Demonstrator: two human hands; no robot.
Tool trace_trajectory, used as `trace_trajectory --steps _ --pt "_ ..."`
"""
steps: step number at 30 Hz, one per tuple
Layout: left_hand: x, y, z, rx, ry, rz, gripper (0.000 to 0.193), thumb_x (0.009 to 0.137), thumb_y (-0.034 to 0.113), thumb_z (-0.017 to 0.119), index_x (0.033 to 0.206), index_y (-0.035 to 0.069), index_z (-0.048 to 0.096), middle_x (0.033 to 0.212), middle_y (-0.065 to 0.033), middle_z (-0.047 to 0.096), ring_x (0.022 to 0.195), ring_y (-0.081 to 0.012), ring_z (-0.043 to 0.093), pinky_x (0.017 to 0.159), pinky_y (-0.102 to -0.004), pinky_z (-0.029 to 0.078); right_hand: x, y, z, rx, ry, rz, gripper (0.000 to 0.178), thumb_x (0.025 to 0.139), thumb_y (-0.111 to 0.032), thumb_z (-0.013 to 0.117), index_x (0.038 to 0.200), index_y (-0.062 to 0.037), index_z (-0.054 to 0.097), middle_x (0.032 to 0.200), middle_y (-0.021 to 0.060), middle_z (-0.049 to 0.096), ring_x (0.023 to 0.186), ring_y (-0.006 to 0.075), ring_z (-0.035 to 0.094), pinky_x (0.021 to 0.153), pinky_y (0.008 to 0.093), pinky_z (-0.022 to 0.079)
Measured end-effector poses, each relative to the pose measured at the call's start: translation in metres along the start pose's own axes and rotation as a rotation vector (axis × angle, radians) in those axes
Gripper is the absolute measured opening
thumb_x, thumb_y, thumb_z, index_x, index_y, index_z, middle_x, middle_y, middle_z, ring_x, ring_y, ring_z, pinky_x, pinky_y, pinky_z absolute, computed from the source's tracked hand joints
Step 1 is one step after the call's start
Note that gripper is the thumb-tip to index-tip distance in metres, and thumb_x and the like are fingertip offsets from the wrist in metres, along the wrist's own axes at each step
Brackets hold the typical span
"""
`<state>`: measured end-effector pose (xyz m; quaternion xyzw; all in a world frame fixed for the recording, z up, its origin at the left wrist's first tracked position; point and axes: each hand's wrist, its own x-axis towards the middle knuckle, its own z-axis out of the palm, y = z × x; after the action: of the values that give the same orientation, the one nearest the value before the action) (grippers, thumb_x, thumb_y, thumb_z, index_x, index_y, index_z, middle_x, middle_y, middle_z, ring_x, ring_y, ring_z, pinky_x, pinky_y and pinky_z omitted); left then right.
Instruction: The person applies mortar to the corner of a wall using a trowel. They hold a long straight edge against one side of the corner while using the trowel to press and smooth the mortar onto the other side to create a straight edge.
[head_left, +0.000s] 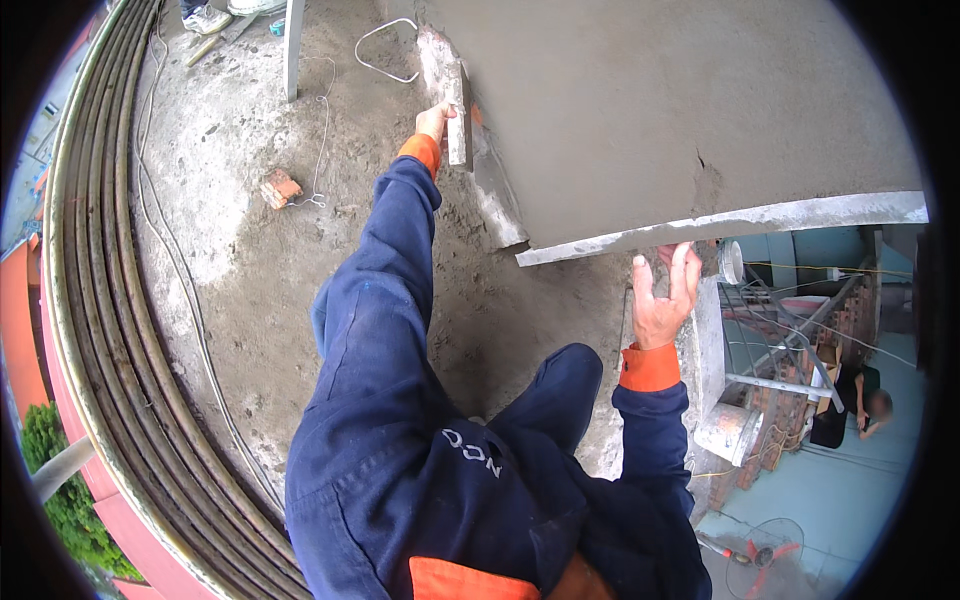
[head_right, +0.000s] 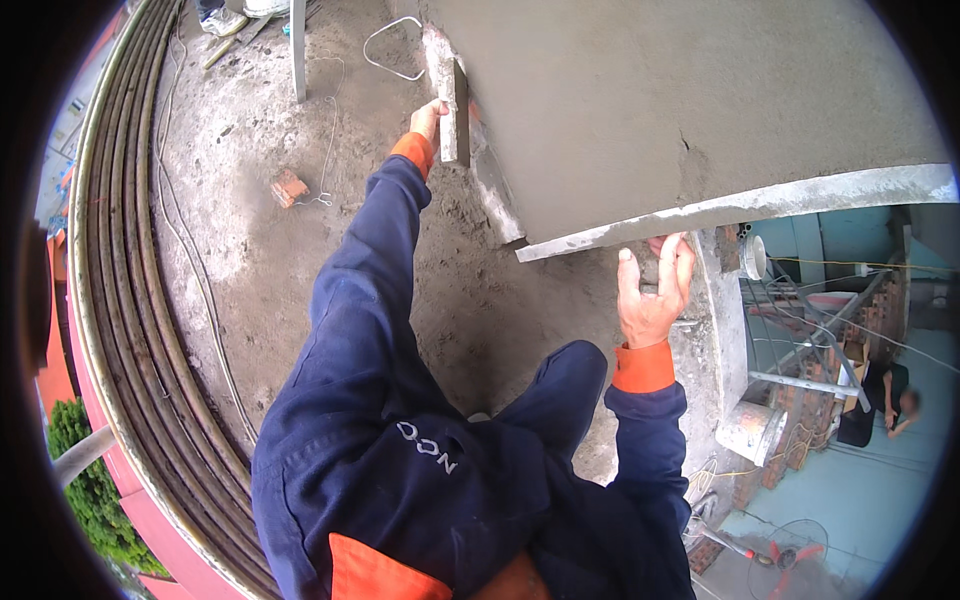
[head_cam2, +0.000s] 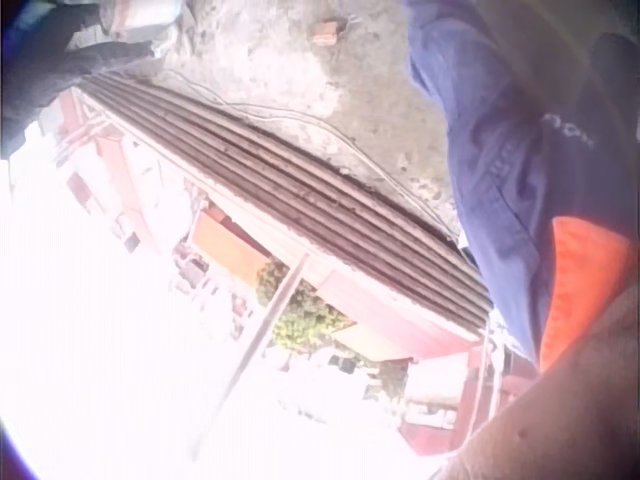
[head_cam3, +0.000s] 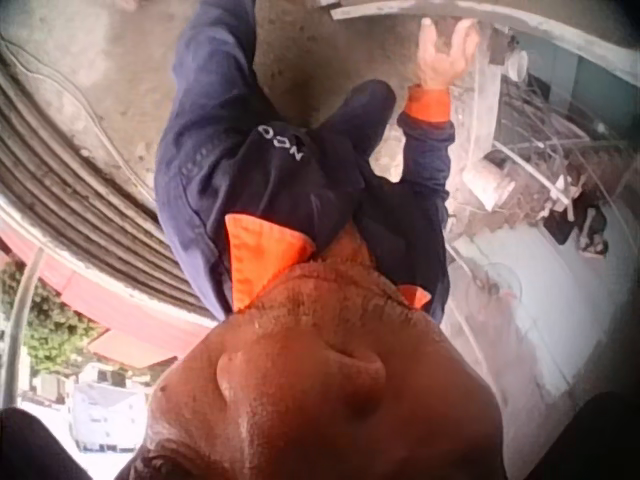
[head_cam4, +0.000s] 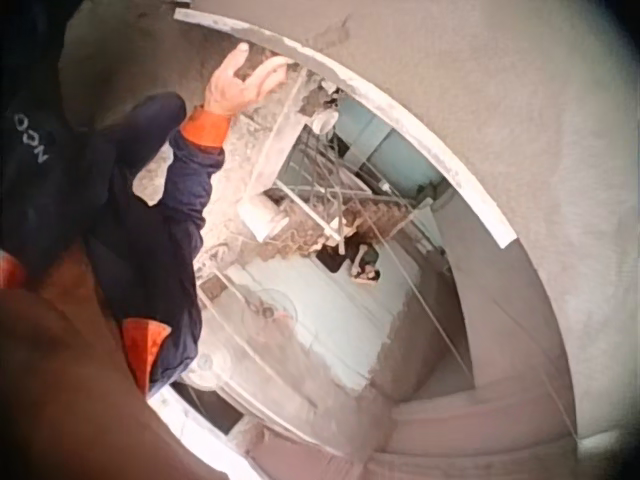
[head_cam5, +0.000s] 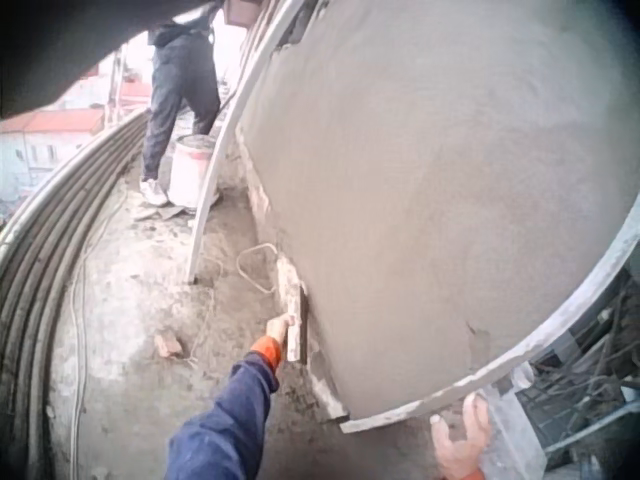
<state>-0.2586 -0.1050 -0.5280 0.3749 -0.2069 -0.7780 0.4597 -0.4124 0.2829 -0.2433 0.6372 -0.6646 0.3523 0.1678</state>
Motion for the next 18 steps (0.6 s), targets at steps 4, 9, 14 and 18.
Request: trace_trajectory --steps 4,9,14,18 --pt "-0.010 -0.007 -0.009 0.161 -0.082 -0.014 0.019 0.068 0.022 0.064 0.080 0.007 0.066 0.069 -0.0059 0.062 0.056 -0.0210 0.059 0.055 -0.0397 0.048 0.002 0.001 0.000 -0.002 -0.002 -0.034 0.069 0.080 0.001 0.074 0.144 0.0019 0.048 0.118 0.0178 0.058 0.101 0.0274 0.064 0.090 0.0368 0.052" --pt "-0.036 -0.024 -0.012 0.131 -0.197 -0.090 0.021 0.070 0.022 0.064 0.083 0.006 0.066 0.072 -0.0071 0.065 0.060 -0.0226 0.062 0.058 -0.0410 0.051 0.007 0.000 0.001 0.015 0.014 -0.040 0.072 0.079 -0.002 0.076 0.145 0.0014 0.047 0.116 0.0179 0.058 0.100 0.0279 0.064 0.089 0.0380 0.053" --pt "-0.071 -0.030 -0.005 -0.018 -0.273 -0.126 0.025 0.071 0.012 0.060 0.095 0.004 0.064 0.085 -0.0084 0.068 0.078 -0.0259 0.066 0.075 -0.0444 0.053 0.007 0.007 0.003 0.049 0.040 -0.056 0.072 0.078 -0.005 0.078 0.143 0.0018 0.048 0.115 0.0178 0.059 0.099 0.0289 0.064 0.087 0.0385 0.053" --pt "-0.110 -0.034 0.005 -0.084 -0.283 -0.207 0.033 0.073 0.011 0.057 0.104 0.003 0.062 0.090 -0.0098 0.067 0.085 -0.0279 0.066 0.081 -0.0456 0.053 0.006 0.006 0.003 0.047 0.053 -0.058 0.072 0.078 -0.006 0.079 0.143 0.0011 0.049 0.116 0.0183 0.059 0.098 0.0292 0.065 0.086 0.0389 0.054"
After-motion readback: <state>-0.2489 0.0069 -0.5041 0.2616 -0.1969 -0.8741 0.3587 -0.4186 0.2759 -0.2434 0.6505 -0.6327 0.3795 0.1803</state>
